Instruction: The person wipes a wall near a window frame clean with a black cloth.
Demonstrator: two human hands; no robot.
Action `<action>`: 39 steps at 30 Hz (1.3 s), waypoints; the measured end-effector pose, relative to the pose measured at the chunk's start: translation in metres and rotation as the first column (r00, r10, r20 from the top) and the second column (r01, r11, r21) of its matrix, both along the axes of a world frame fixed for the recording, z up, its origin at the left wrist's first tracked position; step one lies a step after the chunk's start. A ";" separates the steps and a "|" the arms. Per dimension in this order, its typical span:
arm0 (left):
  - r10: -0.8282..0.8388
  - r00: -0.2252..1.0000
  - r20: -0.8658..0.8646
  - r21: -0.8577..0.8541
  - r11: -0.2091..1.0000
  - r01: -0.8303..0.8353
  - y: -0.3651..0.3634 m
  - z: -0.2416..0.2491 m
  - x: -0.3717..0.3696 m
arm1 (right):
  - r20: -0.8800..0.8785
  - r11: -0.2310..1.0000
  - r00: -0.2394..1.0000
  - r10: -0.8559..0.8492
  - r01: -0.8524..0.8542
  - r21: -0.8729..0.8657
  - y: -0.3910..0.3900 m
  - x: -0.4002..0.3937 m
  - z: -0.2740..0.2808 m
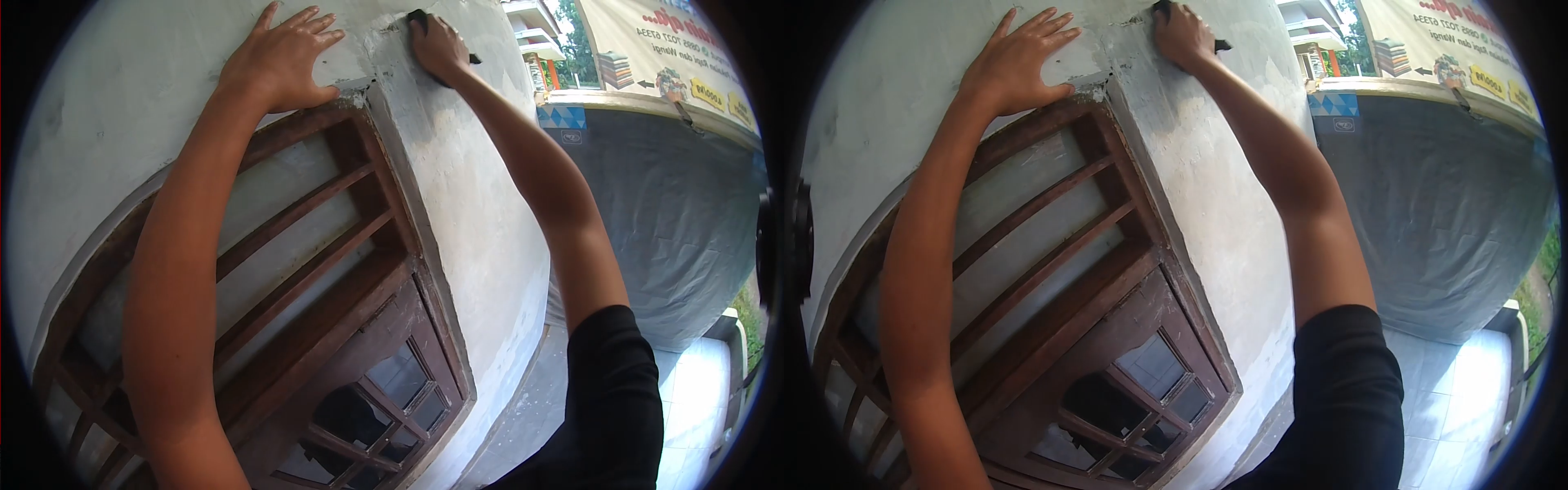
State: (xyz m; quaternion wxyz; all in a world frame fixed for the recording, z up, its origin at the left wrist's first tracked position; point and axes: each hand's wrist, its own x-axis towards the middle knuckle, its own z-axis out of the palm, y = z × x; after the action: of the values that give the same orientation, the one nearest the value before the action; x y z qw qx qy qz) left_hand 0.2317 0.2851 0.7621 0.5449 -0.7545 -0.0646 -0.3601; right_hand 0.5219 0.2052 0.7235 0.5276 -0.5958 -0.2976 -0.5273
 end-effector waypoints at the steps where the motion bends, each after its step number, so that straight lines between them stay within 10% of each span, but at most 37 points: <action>1: -0.015 0.999 -0.033 -0.011 1.000 0.014 0.006 0.004 -0.001 | 0.086 1.000 0.996 -0.018 0.018 -0.006 0.002 -0.018 -0.016; 7: -0.011 0.998 -0.064 -0.014 1.000 0.010 0.014 0.007 0.004 | 0.251 0.984 0.956 0.153 -0.123 -0.130 -0.003 -0.071 -0.079; 22: 0.011 0.996 -0.092 -0.046 0.999 -0.015 -0.007 0.000 -0.011 | -0.372 0.997 0.925 -0.079 0.079 -0.014 -0.008 0.094 0.010; 27: 0.023 0.996 -0.092 -0.045 0.999 -0.028 0.002 0.007 -0.002 | -0.252 0.999 0.968 0.005 -0.014 -0.036 -0.014 0.069 0.016; 32: -0.089 0.995 -0.049 -0.031 0.996 0.087 0.022 0.010 0.009 | 0.433 0.965 0.863 0.259 -0.249 -0.080 0.004 -0.026 0.025; 39: -0.052 0.992 -0.116 -0.038 0.998 0.047 -0.003 0.010 -0.003 | 0.153 0.997 0.986 0.070 -0.065 -0.038 0.005 -0.048 0.034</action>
State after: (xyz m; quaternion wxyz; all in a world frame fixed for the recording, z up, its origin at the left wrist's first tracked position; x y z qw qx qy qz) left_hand 0.2285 0.2824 0.7722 0.5251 -0.7853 -0.0202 -0.3274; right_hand 0.4734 0.2098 0.7573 0.5107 -0.5514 -0.3661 -0.5486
